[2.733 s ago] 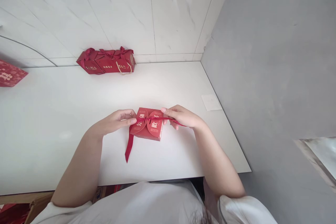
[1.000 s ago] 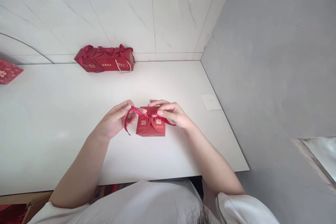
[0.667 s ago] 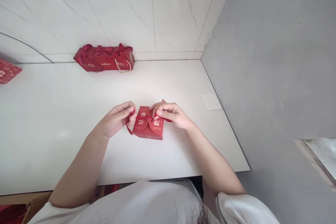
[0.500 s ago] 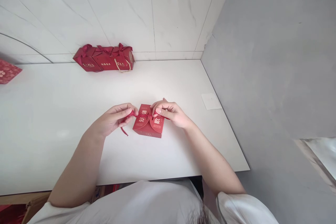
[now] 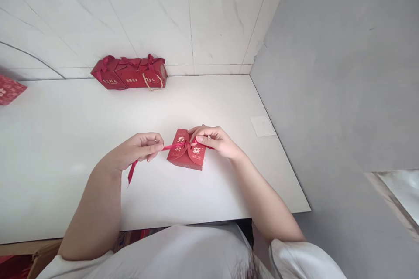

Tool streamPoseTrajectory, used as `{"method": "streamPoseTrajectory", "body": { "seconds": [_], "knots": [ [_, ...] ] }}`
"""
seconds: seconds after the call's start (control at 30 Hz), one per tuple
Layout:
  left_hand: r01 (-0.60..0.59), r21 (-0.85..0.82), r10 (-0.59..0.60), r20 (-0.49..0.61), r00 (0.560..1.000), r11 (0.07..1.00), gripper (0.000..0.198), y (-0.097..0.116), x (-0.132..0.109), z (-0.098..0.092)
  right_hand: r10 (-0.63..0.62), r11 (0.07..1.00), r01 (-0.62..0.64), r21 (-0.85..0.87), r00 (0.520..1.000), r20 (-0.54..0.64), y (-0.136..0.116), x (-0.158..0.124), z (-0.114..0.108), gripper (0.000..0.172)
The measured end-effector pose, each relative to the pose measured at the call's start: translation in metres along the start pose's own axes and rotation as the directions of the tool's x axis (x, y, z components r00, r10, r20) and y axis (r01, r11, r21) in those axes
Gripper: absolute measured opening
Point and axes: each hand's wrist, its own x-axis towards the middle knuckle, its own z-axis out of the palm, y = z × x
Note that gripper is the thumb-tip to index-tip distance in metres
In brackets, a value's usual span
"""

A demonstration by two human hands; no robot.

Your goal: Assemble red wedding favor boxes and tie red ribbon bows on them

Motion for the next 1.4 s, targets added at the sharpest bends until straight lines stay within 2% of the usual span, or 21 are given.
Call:
{"method": "streamPoseTrajectory", "body": {
  "seconds": [0.07,0.2,0.4,0.47,0.57,0.67,0.8,0.87,0.93,1.03,1.13,1.27,1.4],
  "knots": [
    [0.007,0.021,-0.007,-0.035,0.999,1.000,0.031,0.000,-0.002,-0.003,0.006,1.000,-0.006,0.009,1.000,-0.004,0.001,0.000,0.000,0.020],
    [0.047,0.067,-0.045,-0.021,0.999,0.997,0.037,-0.004,-0.001,-0.005,0.033,0.999,-0.033,0.013,0.999,-0.011,0.001,-0.001,-0.001,0.021],
    [-0.015,0.034,0.011,0.114,0.993,0.999,0.033,-0.009,0.003,-0.003,0.031,0.999,-0.030,0.014,0.999,-0.016,0.001,-0.001,0.000,0.020],
    [-0.069,-0.021,0.071,0.148,0.986,0.997,0.029,-0.009,0.004,-0.002,0.026,1.000,-0.026,0.013,0.999,-0.024,0.002,-0.001,0.000,0.020],
    [-0.229,-0.112,0.237,0.065,0.969,0.967,0.025,-0.012,0.007,0.001,0.012,1.000,-0.011,0.012,0.999,-0.041,0.004,0.000,0.000,0.020],
    [-0.416,-0.167,0.417,-0.031,0.909,0.894,0.026,-0.017,0.017,0.010,0.000,0.999,0.002,0.033,0.999,-0.052,0.006,0.001,0.002,0.019],
    [-0.634,-0.107,0.627,-0.100,0.773,0.766,0.013,-0.021,0.035,0.024,-0.035,0.995,0.038,0.091,0.999,-0.038,0.005,0.002,0.005,0.016],
    [-0.704,-0.070,0.692,-0.136,0.709,0.707,0.015,-0.023,0.042,0.028,-0.051,0.995,0.054,0.088,0.998,-0.043,0.004,0.001,0.006,0.015],
    [-0.727,-0.085,0.711,-0.156,0.685,0.681,0.017,-0.024,0.047,0.032,-0.071,0.997,0.072,0.039,0.996,-0.049,0.001,0.001,0.006,0.015],
    [-0.708,-0.096,0.688,-0.181,0.703,0.699,0.014,-0.026,0.052,0.036,-0.115,0.992,0.111,-0.059,0.991,-0.072,-0.002,0.000,0.008,0.013],
    [-0.651,-0.006,0.631,-0.235,0.739,0.759,0.013,-0.027,0.054,0.040,-0.112,0.989,0.097,-0.111,0.984,-0.140,-0.002,0.001,0.011,0.012],
    [-0.569,0.069,0.560,-0.311,0.768,0.819,0.018,-0.024,0.052,0.043,-0.093,0.994,0.081,-0.071,0.976,-0.198,0.004,0.003,0.014,0.012],
    [-0.571,0.034,0.549,-0.328,0.769,0.820,0.022,-0.021,0.050,0.045,-0.085,0.996,0.086,-0.007,0.967,-0.242,0.011,0.005,0.016,0.012]
  ]
}}
